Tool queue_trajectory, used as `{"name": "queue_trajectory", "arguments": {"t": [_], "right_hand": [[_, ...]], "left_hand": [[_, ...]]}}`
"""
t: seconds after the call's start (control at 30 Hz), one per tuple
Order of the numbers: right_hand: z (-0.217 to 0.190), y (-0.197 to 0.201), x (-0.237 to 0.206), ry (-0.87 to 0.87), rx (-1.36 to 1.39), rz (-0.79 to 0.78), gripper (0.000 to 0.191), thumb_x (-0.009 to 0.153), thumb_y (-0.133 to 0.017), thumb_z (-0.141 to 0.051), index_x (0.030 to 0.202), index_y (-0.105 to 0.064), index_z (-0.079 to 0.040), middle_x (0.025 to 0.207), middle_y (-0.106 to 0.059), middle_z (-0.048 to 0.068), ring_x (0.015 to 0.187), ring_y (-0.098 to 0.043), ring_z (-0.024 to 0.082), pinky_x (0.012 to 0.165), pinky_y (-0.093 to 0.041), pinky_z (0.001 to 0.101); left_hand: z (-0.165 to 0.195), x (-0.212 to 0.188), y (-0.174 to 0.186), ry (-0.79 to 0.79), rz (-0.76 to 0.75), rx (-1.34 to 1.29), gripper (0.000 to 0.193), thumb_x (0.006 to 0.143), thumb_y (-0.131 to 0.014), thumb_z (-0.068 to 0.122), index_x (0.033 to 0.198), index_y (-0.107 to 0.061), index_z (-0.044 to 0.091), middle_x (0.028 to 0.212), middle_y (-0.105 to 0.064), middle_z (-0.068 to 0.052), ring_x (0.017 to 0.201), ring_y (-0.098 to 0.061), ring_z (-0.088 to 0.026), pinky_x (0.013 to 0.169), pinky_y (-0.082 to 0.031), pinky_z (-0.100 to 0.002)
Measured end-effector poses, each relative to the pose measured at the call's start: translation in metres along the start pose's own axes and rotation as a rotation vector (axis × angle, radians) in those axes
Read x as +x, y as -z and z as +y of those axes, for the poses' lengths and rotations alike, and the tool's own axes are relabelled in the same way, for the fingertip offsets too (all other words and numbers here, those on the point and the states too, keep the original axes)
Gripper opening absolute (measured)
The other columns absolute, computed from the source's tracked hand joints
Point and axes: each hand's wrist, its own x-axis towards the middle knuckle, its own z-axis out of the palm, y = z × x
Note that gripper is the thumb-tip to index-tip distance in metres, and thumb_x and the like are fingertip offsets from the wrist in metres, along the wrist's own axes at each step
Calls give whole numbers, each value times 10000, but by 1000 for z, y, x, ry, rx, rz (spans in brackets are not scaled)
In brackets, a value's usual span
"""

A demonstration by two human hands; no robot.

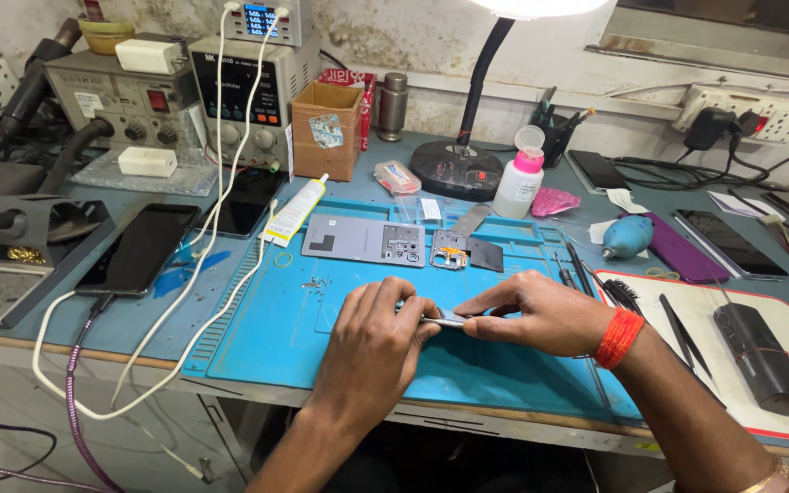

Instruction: The person works on a disassembled smartphone on a repair mat, brushing its internal components and repositioning the board and battery, then fits the assembly back into the frame. They power the phone on to view the boot screen, then reopen it and continue handling the internal parts by hand.

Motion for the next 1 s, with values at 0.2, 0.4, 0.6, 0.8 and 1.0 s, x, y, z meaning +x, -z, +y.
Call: {"name": "queue_trajectory", "arguments": {"t": [0.2,0.4,0.6,0.8,1.0], "right_hand": [[-2,-1,-1,-1,-49,3,478,846,-683,-434,1210,-787,-143,1074,-822,93,914,-780,197,839,-598,326],[-4,0,0,31,-55,4,470,855,-678,-435,1207,-791,-146,1087,-820,91,935,-779,193,848,-596,325],[-3,0,0,-4,-28,-6,470,850,-682,-429,1212,-789,-149,1083,-824,83,930,-781,190,847,-597,326],[1,1,3,35,-39,-10,442,861,-678,-429,1164,-791,-128,1065,-834,84,923,-785,180,846,-599,316],[10,8,10,-5,34,-84,478,892,-657,-459,1189,-788,-108,1009,-831,30,886,-718,100,818,-566,284]], "left_hand": [[-1,-1,-1,10,-9,1,188,883,-731,180,1005,-695,40,1021,-605,-105,992,-600,-315,896,-458,-462],[-2,-1,-2,11,-2,-10,185,880,-732,178,999,-699,40,1020,-605,-103,995,-597,-315,897,-454,-462],[-1,-1,-2,11,-4,-3,181,880,-731,180,994,-698,44,1020,-604,-101,999,-595,-313,897,-455,-459],[-1,2,-2,36,2,-17,179,880,-734,191,985,-701,50,1001,-593,-97,986,-600,-296,901,-452,-457],[-1,9,-5,52,30,-26,151,890,-724,192,976,-703,69,967,-582,-78,966,-602,-276,907,-444,-455]]}}
